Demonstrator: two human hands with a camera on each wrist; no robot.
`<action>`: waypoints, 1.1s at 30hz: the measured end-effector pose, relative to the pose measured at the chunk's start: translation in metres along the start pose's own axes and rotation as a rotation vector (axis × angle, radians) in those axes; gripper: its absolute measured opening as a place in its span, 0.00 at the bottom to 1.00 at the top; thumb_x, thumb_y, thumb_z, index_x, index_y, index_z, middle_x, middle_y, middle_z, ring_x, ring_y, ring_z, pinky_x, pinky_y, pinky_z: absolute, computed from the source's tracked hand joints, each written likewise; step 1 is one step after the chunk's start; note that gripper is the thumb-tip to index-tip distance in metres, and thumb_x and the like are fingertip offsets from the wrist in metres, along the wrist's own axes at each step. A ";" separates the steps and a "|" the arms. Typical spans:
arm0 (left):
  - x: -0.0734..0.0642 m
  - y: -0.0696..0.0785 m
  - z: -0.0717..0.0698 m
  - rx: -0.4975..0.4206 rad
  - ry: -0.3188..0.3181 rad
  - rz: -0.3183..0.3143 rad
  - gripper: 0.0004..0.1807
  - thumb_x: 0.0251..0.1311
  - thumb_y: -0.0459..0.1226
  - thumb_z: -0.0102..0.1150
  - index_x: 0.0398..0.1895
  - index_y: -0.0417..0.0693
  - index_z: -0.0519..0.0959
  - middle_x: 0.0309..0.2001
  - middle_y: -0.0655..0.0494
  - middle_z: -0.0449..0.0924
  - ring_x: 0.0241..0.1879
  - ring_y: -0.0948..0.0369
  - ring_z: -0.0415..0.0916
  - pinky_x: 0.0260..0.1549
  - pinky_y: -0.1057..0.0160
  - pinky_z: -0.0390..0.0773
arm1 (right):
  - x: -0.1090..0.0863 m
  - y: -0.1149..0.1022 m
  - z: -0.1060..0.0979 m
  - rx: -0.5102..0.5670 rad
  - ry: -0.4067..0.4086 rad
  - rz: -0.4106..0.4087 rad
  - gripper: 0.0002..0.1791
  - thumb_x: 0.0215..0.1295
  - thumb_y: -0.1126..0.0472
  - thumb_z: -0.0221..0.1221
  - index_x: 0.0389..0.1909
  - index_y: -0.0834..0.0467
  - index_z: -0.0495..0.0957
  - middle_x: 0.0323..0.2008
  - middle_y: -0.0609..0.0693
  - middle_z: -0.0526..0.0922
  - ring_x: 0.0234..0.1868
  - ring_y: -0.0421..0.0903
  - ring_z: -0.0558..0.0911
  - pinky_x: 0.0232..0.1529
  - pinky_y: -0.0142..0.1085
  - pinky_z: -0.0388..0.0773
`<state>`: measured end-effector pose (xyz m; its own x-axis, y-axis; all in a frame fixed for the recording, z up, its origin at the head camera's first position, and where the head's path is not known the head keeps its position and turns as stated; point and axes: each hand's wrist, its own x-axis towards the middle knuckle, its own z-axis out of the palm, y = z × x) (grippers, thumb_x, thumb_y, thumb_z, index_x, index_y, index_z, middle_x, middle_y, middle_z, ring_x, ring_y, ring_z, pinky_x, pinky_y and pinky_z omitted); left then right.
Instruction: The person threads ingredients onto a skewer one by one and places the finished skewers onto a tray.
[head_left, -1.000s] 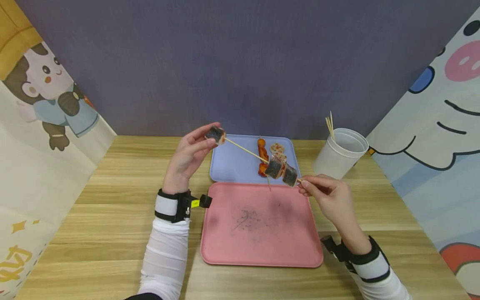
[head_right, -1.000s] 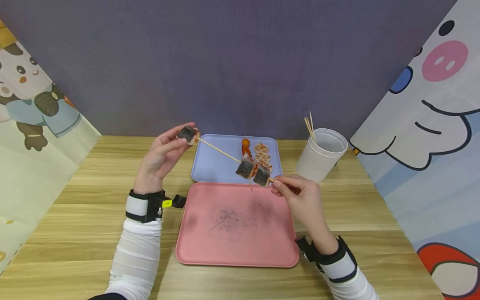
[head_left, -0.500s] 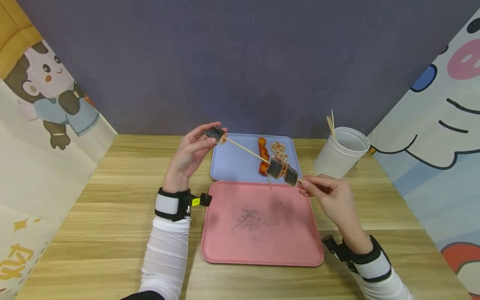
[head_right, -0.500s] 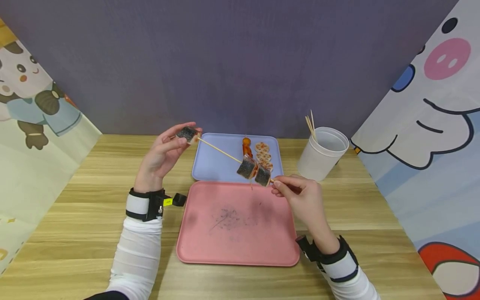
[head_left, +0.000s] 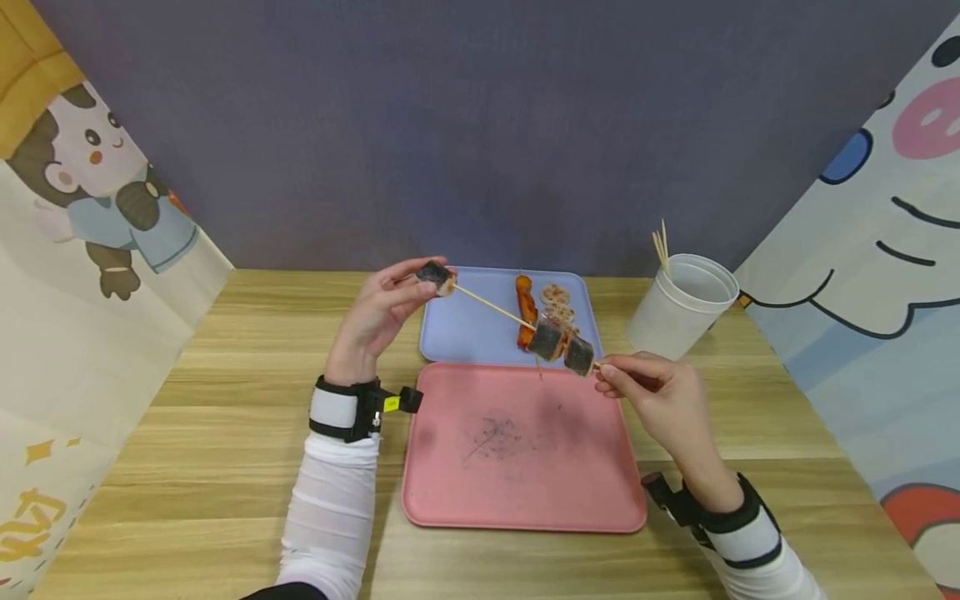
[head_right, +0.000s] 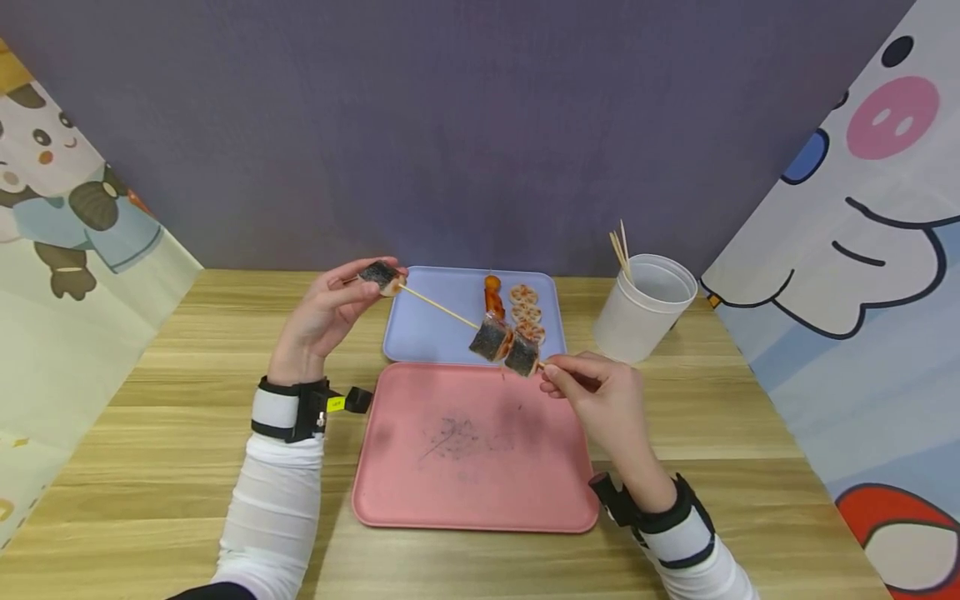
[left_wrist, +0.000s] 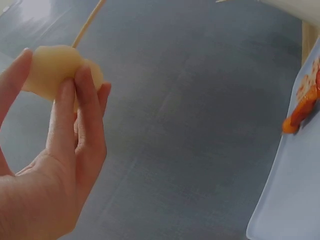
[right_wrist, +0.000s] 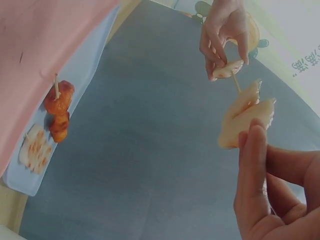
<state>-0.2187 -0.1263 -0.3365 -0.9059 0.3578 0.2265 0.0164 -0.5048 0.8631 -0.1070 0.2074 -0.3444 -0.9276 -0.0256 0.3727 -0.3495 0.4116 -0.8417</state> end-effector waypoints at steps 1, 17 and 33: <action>0.000 0.000 0.000 0.001 0.001 -0.001 0.23 0.57 0.27 0.61 0.58 0.33 0.72 0.47 0.49 0.83 0.48 0.57 0.80 0.48 0.66 0.79 | 0.000 0.000 0.001 0.006 -0.005 0.004 0.07 0.58 0.71 0.63 0.37 0.69 0.84 0.29 0.62 0.85 0.25 0.38 0.85 0.27 0.35 0.83; 0.003 -0.004 0.001 -0.192 -0.029 0.014 0.26 0.59 0.42 0.62 0.58 0.40 0.74 0.53 0.48 0.79 0.51 0.59 0.78 0.49 0.68 0.78 | 0.001 0.004 0.005 0.104 -0.055 0.040 0.08 0.59 0.71 0.61 0.38 0.72 0.82 0.28 0.57 0.85 0.26 0.41 0.86 0.28 0.39 0.83; 0.005 -0.015 0.017 -0.120 -0.030 -0.119 0.30 0.54 0.46 0.65 0.60 0.46 0.75 0.53 0.54 0.80 0.48 0.62 0.80 0.41 0.66 0.81 | -0.005 0.002 0.012 0.090 -0.022 0.067 0.07 0.58 0.72 0.62 0.37 0.72 0.82 0.29 0.62 0.84 0.24 0.42 0.86 0.27 0.39 0.83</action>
<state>-0.2164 -0.1034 -0.3411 -0.8854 0.4430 0.1406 -0.1427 -0.5471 0.8249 -0.1048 0.1975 -0.3528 -0.9515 -0.0217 0.3068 -0.2965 0.3300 -0.8962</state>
